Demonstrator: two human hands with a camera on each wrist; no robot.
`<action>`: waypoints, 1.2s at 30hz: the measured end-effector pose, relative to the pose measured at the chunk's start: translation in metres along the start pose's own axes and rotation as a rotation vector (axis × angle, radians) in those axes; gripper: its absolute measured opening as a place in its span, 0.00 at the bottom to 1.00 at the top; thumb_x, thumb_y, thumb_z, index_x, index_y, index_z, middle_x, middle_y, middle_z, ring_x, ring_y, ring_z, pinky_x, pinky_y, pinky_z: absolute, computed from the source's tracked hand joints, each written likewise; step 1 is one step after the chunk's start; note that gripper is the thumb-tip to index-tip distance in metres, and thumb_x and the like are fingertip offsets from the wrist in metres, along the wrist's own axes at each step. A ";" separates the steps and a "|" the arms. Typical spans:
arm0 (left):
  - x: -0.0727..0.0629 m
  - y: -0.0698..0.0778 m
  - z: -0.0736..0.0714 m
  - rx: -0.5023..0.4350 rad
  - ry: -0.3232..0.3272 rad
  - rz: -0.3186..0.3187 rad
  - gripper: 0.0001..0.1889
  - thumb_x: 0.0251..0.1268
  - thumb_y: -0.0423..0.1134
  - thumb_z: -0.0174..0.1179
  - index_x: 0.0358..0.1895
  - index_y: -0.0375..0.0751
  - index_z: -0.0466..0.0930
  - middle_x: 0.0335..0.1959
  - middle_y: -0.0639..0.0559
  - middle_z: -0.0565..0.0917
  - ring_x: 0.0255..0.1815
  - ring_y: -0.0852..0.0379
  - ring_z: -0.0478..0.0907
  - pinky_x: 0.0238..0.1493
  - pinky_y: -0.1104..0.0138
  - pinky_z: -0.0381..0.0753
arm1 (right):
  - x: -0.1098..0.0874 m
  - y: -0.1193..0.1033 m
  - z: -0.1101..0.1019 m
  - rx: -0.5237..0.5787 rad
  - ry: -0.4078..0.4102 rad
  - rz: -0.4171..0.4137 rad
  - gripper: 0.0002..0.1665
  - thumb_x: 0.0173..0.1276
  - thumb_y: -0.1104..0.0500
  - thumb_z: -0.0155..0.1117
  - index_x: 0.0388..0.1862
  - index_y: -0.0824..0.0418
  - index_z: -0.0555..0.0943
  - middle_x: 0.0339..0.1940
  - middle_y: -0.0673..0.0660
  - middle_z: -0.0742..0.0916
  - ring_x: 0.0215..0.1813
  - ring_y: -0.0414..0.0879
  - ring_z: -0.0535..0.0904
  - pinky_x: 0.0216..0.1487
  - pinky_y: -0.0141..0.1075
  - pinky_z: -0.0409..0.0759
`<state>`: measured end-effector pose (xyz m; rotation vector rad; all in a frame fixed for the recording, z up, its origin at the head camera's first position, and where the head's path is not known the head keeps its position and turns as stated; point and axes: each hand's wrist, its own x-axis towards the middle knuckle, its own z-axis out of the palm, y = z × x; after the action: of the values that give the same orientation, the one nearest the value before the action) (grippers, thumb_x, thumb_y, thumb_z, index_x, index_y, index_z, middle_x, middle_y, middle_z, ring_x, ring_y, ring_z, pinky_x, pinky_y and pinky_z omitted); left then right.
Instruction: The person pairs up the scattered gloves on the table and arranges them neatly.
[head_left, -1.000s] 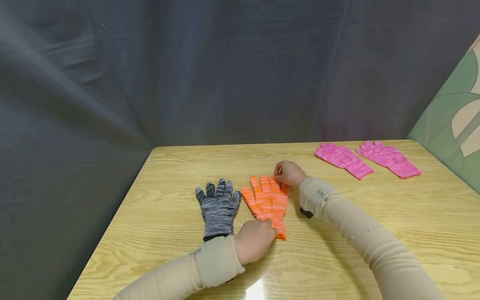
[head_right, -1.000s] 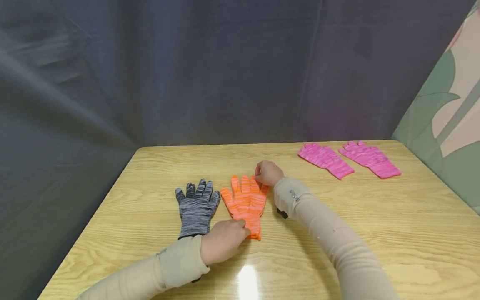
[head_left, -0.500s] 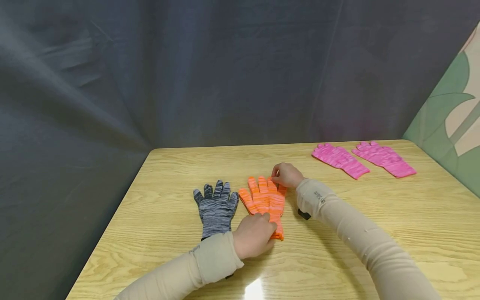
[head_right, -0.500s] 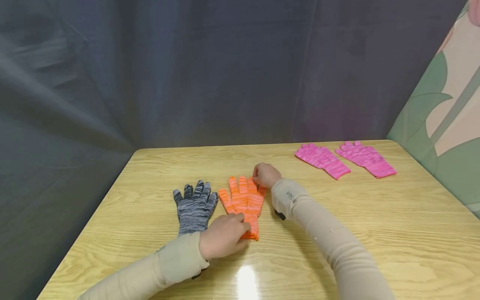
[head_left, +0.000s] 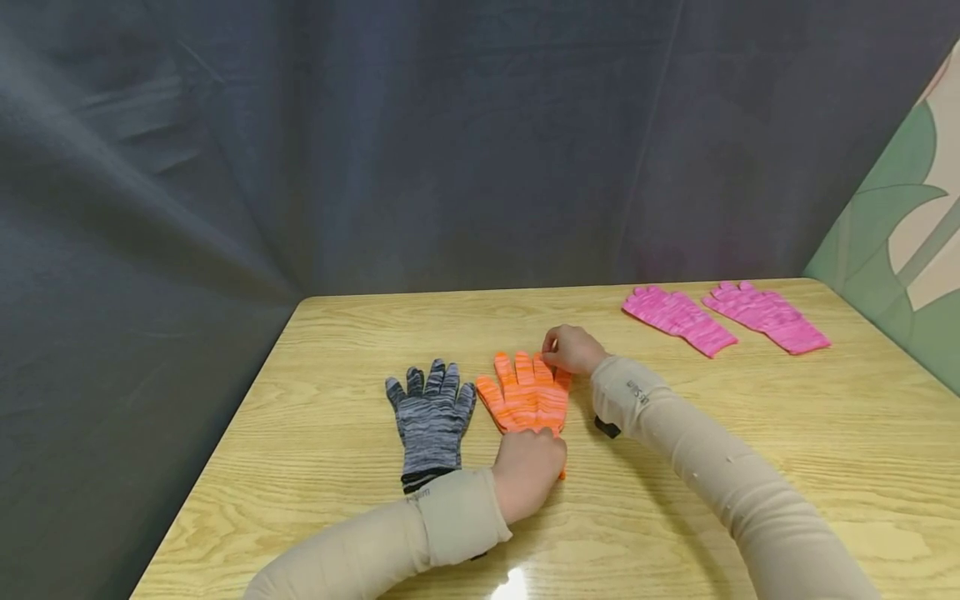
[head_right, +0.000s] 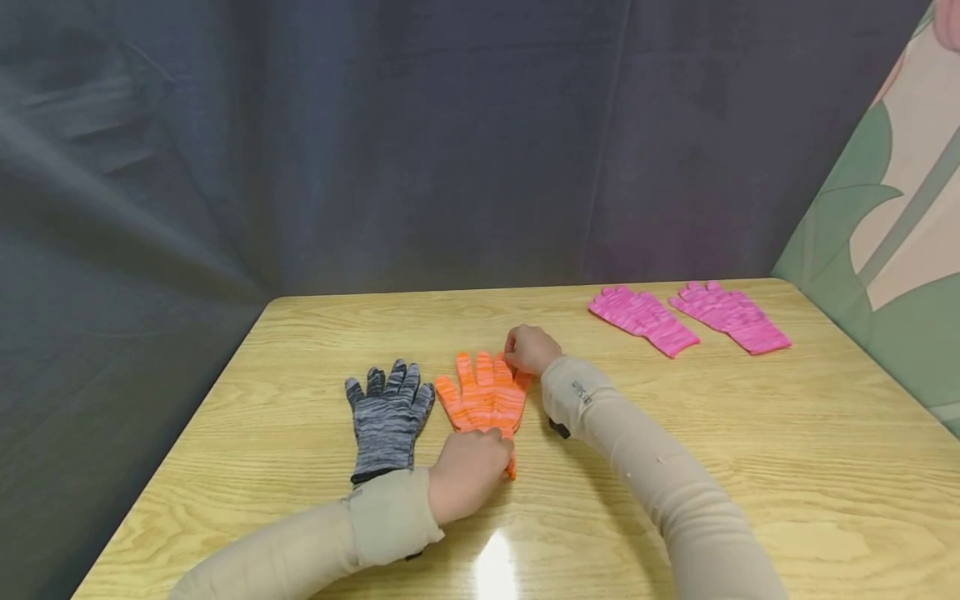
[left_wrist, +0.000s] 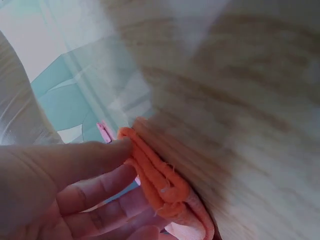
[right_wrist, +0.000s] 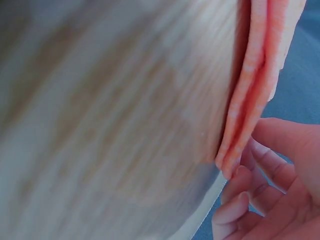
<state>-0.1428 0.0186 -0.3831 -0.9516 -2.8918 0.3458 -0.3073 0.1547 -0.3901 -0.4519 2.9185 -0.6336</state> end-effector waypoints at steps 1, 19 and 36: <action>0.001 0.000 -0.001 0.007 -0.002 -0.003 0.02 0.56 0.39 0.64 0.32 0.52 0.82 0.28 0.58 0.80 0.27 0.61 0.77 0.22 0.68 0.75 | 0.000 0.000 0.000 0.001 -0.001 0.002 0.07 0.63 0.59 0.61 0.31 0.62 0.79 0.21 0.53 0.79 0.22 0.42 0.68 0.25 0.30 0.65; 0.000 -0.003 -0.002 0.059 0.126 0.064 0.02 0.60 0.38 0.60 0.31 0.51 0.79 0.26 0.59 0.79 0.22 0.64 0.76 0.17 0.70 0.73 | 0.000 -0.001 -0.001 -0.012 0.015 -0.017 0.07 0.63 0.59 0.62 0.30 0.63 0.79 0.22 0.54 0.80 0.23 0.43 0.69 0.26 0.30 0.66; -0.003 -0.006 -0.004 -0.158 0.000 0.167 0.06 0.60 0.34 0.59 0.36 0.51 0.82 0.33 0.58 0.83 0.29 0.61 0.79 0.25 0.70 0.76 | -0.001 0.000 -0.001 0.004 0.011 -0.023 0.07 0.64 0.60 0.61 0.31 0.63 0.78 0.19 0.53 0.78 0.21 0.42 0.67 0.25 0.30 0.65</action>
<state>-0.1435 0.0129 -0.3780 -1.2210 -2.8814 0.1283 -0.3062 0.1553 -0.3889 -0.4843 2.9265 -0.6464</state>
